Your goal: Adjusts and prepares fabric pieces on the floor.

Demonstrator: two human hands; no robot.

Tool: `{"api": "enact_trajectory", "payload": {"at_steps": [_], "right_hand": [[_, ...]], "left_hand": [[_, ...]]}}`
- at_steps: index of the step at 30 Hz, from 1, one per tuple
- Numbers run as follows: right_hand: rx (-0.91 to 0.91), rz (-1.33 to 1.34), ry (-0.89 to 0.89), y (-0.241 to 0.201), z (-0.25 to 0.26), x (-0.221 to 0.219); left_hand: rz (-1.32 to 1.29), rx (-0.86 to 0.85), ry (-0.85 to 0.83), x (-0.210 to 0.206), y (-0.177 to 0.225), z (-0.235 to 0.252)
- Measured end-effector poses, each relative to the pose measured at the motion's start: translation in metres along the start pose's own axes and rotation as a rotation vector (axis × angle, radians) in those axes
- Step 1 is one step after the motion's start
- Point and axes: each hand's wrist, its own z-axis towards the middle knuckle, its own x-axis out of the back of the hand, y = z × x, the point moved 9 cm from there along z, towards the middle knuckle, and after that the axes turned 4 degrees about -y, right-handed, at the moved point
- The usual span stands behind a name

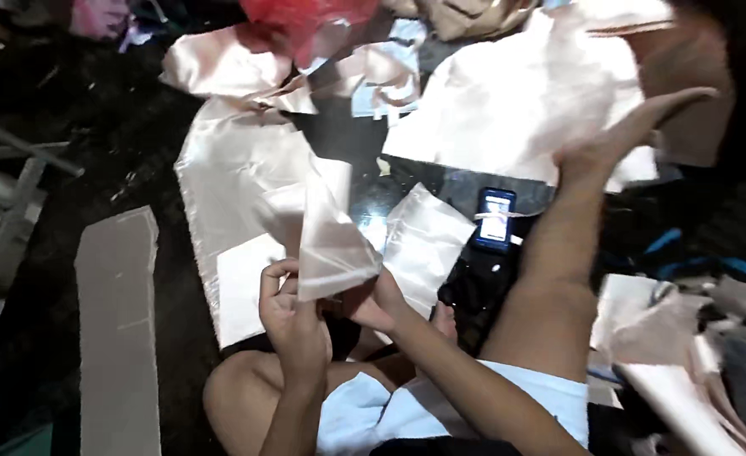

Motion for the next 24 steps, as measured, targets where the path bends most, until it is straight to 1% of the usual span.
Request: {"api": "enact_trajectory", "payload": {"at_steps": [1, 2, 4, 6, 8, 9, 10, 12, 14, 15, 16, 17, 18, 20, 21, 22, 24], "right_hand": [[0.07, -0.016, 0.011, -0.019, 0.004, 0.002], [0.149, -0.069, 0.029, -0.039, 0.008, 0.004], [0.303, -0.185, 0.111, -0.073, 0.017, 0.006], [0.411, -0.354, 0.223, -0.1, 0.026, 0.016], [0.395, -0.622, 0.313, -0.113, 0.039, 0.042], [0.344, -0.722, 0.36, -0.114, 0.045, 0.064], [0.287, -0.791, 0.401, -0.113, 0.051, 0.087], [0.184, -0.927, 0.506, -0.108, 0.051, 0.128], [0.081, -1.117, 0.58, -0.108, 0.038, 0.151], [0.03, -1.258, 0.589, -0.111, 0.029, 0.157], [-0.01, -1.415, 0.593, -0.117, 0.019, 0.16], [-0.015, -1.548, 0.609, -0.125, 0.008, 0.161], [0.002, -1.644, 0.65, -0.137, -0.004, 0.162], [0.074, -1.743, 0.832, -0.167, -0.036, 0.166], [0.113, -1.748, 0.962, -0.184, -0.054, 0.168], [0.133, -1.726, 1.085, -0.2, -0.07, 0.171], [0.113, -1.665, 1.277, -0.222, -0.093, 0.183]], "left_hand": [[-0.048, -0.001, -0.004, -0.002, -0.002, 0.0], [-0.071, 0.011, 0.027, 0.001, -0.006, -0.001], [-0.08, 0.126, 0.204, 0.017, -0.025, -0.008], [-0.118, 0.303, 0.413, 0.038, -0.06, -0.024], [-0.093, 0.517, 0.516, 0.05, -0.101, -0.049], [-0.046, 0.633, 0.515, 0.051, -0.12, -0.066], [0.006, 0.757, 0.464, 0.049, -0.138, -0.083], [0.108, 1.038, 0.22, 0.036, -0.168, -0.121], [0.178, 1.278, -0.159, 0.016, -0.183, -0.153], [0.212, 1.33, -0.323, 0.008, -0.185, -0.16], [0.274, 1.317, -0.43, 0.004, -0.186, -0.158], [0.372, 1.229, -0.485, 0.004, -0.185, -0.145], [0.5, 1.089, -0.506, 0.008, -0.183, -0.123], [0.777, 0.773, -0.469, 0.023, -0.18, -0.07], [0.886, 0.671, -0.426, 0.032, -0.181, -0.046], [0.965, 0.612, -0.381, 0.04, -0.184, -0.025], [1.078, 0.574, -0.304, 0.051, -0.194, 0.005]]}}
